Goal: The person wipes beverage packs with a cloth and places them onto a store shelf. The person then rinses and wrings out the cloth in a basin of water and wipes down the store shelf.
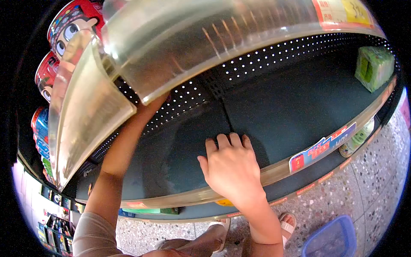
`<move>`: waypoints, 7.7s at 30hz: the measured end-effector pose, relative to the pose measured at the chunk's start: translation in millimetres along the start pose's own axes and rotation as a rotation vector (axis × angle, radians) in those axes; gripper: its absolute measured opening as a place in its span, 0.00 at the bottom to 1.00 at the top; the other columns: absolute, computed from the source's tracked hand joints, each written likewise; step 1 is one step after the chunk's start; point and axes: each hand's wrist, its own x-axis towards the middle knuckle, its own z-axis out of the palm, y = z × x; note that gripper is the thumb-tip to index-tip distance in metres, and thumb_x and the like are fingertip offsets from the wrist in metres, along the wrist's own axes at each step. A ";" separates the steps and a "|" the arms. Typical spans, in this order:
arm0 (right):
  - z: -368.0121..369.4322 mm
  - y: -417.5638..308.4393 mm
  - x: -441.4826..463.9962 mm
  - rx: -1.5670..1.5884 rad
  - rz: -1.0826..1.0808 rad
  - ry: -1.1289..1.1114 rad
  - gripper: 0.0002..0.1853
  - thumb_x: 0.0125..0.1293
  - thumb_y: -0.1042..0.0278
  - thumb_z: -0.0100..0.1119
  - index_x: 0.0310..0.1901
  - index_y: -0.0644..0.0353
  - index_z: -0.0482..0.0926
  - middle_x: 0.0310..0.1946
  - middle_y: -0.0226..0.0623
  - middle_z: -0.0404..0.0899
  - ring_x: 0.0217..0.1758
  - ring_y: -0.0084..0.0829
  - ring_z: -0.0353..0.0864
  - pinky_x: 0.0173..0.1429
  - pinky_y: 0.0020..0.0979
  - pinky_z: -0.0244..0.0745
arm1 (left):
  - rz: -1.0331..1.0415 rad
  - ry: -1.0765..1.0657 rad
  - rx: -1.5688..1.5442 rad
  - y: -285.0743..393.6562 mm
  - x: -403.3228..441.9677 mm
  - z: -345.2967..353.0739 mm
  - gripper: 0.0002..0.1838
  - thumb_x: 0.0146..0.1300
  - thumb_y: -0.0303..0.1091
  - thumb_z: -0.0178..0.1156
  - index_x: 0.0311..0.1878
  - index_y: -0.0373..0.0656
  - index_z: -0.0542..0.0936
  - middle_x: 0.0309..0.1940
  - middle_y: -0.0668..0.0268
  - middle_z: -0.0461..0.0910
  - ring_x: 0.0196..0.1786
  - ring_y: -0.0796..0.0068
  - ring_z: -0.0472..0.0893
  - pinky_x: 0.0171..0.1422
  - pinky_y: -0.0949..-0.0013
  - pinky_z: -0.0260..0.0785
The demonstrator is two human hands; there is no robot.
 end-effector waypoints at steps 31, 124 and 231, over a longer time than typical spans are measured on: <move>1.7 1.8 -1.5 0.003 -0.003 0.026 0.15 0.60 0.55 0.62 0.34 0.62 0.83 0.34 0.41 0.81 0.43 0.42 0.80 0.52 0.45 0.74 | 0.140 -0.188 -0.177 46.6 6.5 24.0 0.24 0.62 0.29 0.57 0.62 0.55 0.77 0.54 0.69 0.80 0.45 0.66 0.82 0.45 0.63 0.78; 3.5 -1.1 1.4 -0.125 0.038 -0.058 0.15 0.62 0.56 0.60 0.38 0.60 0.84 0.43 0.39 0.81 0.51 0.40 0.79 0.54 0.45 0.72 | -0.458 -0.661 -0.923 7.4 -67.4 -125.3 0.19 0.68 0.29 0.57 0.62 0.41 0.77 0.53 0.59 0.82 0.55 0.69 0.79 0.65 0.66 0.67; 3.0 -58.7 -92.4 -0.024 0.410 0.444 0.17 0.69 0.72 0.58 0.58 0.63 0.77 0.47 0.46 0.73 0.44 0.42 0.77 0.50 0.36 0.73 | -0.731 -0.367 -0.916 20.1 -175.9 -268.8 0.10 0.63 0.24 0.60 0.47 0.37 0.83 0.42 0.55 0.80 0.45 0.55 0.78 0.53 0.60 0.69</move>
